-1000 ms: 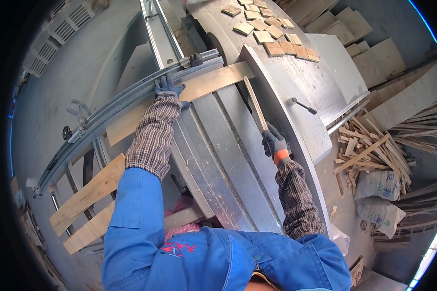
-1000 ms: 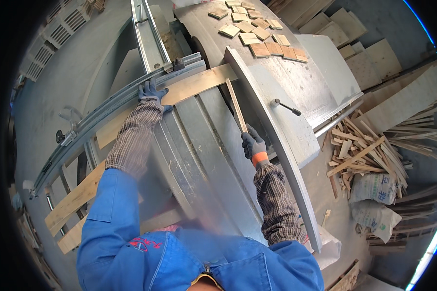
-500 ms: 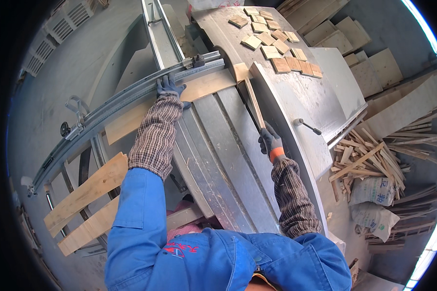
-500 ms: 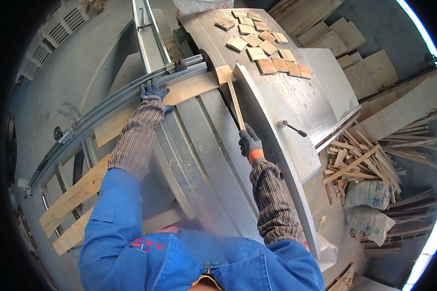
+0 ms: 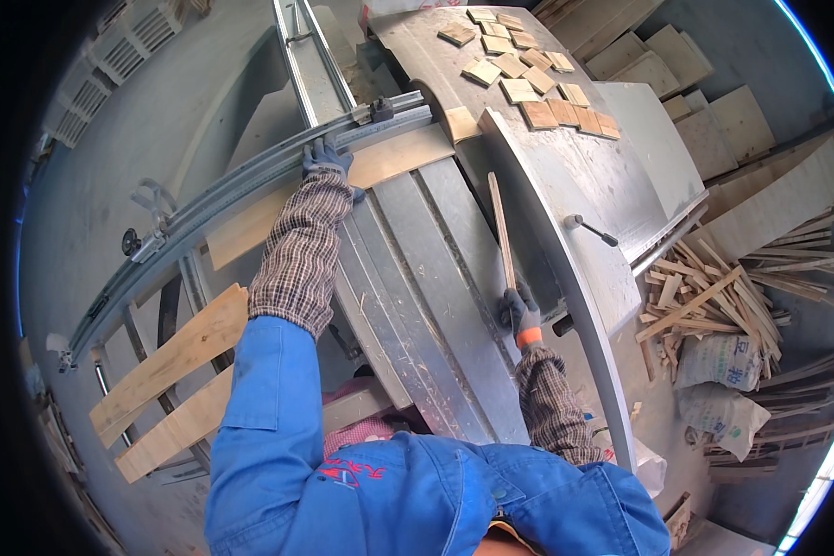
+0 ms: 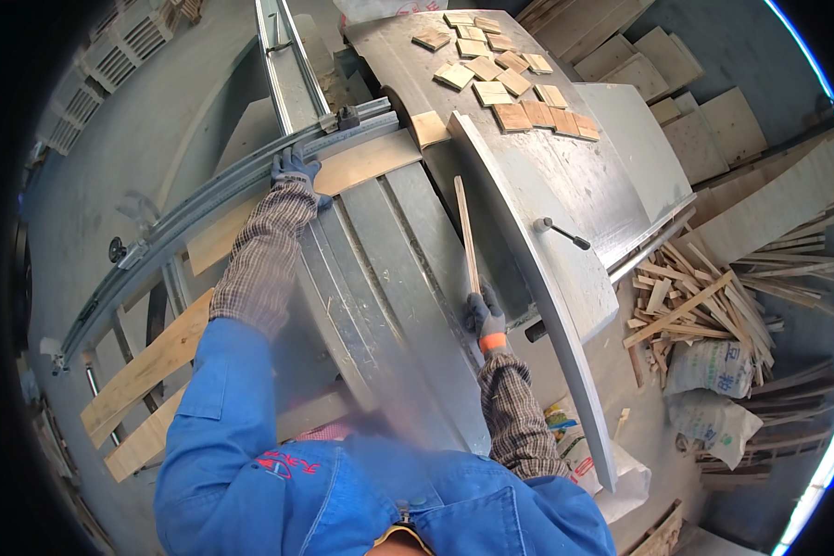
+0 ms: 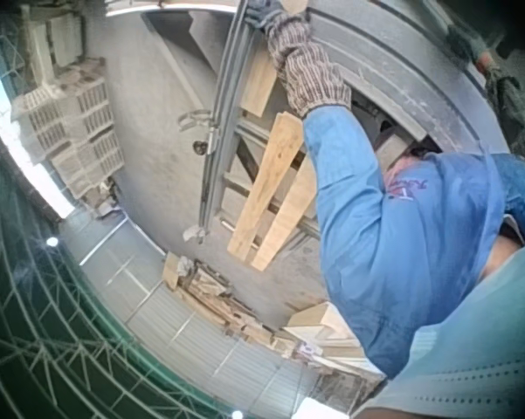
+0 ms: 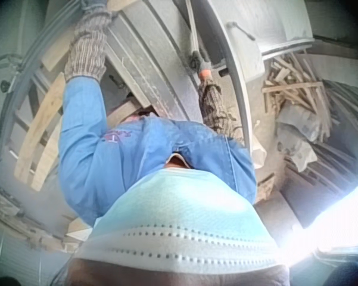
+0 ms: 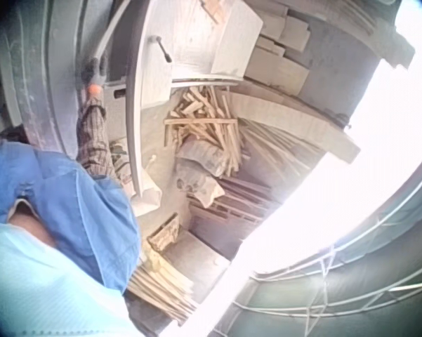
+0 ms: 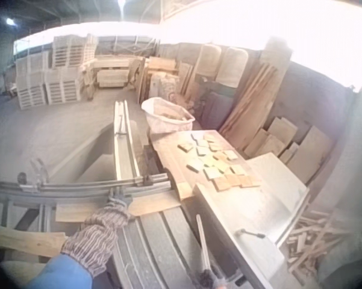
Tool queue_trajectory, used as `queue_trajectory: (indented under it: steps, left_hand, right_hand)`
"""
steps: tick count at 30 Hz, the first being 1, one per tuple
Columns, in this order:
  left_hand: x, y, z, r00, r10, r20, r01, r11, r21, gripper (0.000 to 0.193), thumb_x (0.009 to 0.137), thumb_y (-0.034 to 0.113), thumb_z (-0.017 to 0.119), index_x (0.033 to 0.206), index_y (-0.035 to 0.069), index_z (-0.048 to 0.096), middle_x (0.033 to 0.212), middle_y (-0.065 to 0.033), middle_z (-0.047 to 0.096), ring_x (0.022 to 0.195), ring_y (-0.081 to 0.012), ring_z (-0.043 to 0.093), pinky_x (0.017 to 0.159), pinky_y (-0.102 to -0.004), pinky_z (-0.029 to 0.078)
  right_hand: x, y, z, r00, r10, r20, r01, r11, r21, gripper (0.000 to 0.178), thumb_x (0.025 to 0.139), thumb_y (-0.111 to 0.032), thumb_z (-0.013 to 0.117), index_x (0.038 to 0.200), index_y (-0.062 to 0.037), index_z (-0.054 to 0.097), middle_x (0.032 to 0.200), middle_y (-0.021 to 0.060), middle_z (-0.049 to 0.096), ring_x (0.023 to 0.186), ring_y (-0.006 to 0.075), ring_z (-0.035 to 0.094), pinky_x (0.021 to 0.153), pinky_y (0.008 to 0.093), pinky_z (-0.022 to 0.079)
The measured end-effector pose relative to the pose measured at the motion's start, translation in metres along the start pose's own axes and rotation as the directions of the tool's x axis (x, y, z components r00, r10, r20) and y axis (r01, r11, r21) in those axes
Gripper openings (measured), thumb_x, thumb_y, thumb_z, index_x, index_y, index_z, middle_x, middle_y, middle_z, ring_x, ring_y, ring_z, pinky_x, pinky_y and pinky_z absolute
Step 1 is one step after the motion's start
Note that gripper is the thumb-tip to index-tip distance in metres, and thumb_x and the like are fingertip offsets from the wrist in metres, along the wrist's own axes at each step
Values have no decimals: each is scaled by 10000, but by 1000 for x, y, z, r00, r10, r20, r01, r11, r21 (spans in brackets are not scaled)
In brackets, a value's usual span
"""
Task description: The person uses a table saw to cut small wooden pieces. They feed each piece through the saw, collect the cut pieces, and place them into a white sack. The person also sorts and stacks the cut pieces on the table.
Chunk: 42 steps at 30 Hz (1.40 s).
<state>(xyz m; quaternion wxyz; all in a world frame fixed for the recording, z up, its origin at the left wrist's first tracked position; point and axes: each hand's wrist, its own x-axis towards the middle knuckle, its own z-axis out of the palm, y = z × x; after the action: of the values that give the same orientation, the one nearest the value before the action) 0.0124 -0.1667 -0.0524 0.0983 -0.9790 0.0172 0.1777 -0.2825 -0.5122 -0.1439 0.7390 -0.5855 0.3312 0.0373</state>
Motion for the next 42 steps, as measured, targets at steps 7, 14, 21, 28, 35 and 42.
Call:
queue_trajectory:
  steps: [7,14,21,28,35,42]
  left_hand:
    - [-16,0,10,986,-4,-170,-16,993,-114,803,733,601,750,1428,271,520,1622,-122,189,1496,-329,170,1233,-508,102]
    - [-69,9,81,793,-590,-152,297,592,-749,702,851,502,719,1385,83,536,1458,-154,488,1314,-314,488,1074,-366,445]
    - [-52,-70,208,723,-489,488,120,-606,-786,614,869,477,723,1238,-2,620,1262,-139,633,1107,-269,625,942,-337,528]
    - [-38,-84,197,760,-309,571,135,-784,-605,589,872,484,718,1203,3,640,1214,-129,651,1083,-263,635,923,-334,532]
    - [-36,-67,197,774,-288,564,138,-792,-594,567,875,492,712,1168,9,660,1165,-120,669,1058,-256,645,903,-331,536]
    - [-32,-72,192,778,-261,571,155,-802,-578,548,878,499,707,1133,15,680,1117,-111,688,1033,-250,655,884,-328,541]
  right_hand:
    - [-19,8,-2,999,-32,-13,32,999,3,511,943,-135,608,1444,-199,537,725,-43,564,535,53,459,487,213,345]
    - [-31,12,-9,999,-41,-24,43,997,69,507,944,-136,621,1440,-206,543,736,-39,561,547,53,464,488,213,352]
    - [-41,10,-4,1000,-29,-10,29,995,91,535,949,-103,605,1467,-200,512,775,-26,575,599,55,483,517,208,373]
    - [-39,16,-6,998,-64,-7,64,998,15,531,943,-141,631,1461,-183,519,789,-51,580,605,46,480,524,210,371]
    - [-41,8,-5,1000,-6,-5,6,1000,2,525,941,-161,644,1452,-179,526,790,-40,594,591,55,488,521,217,374]
    - [-28,2,-5,999,-37,-9,35,993,-111,569,924,-216,669,1470,-193,512,795,-32,599,640,68,527,518,234,385]
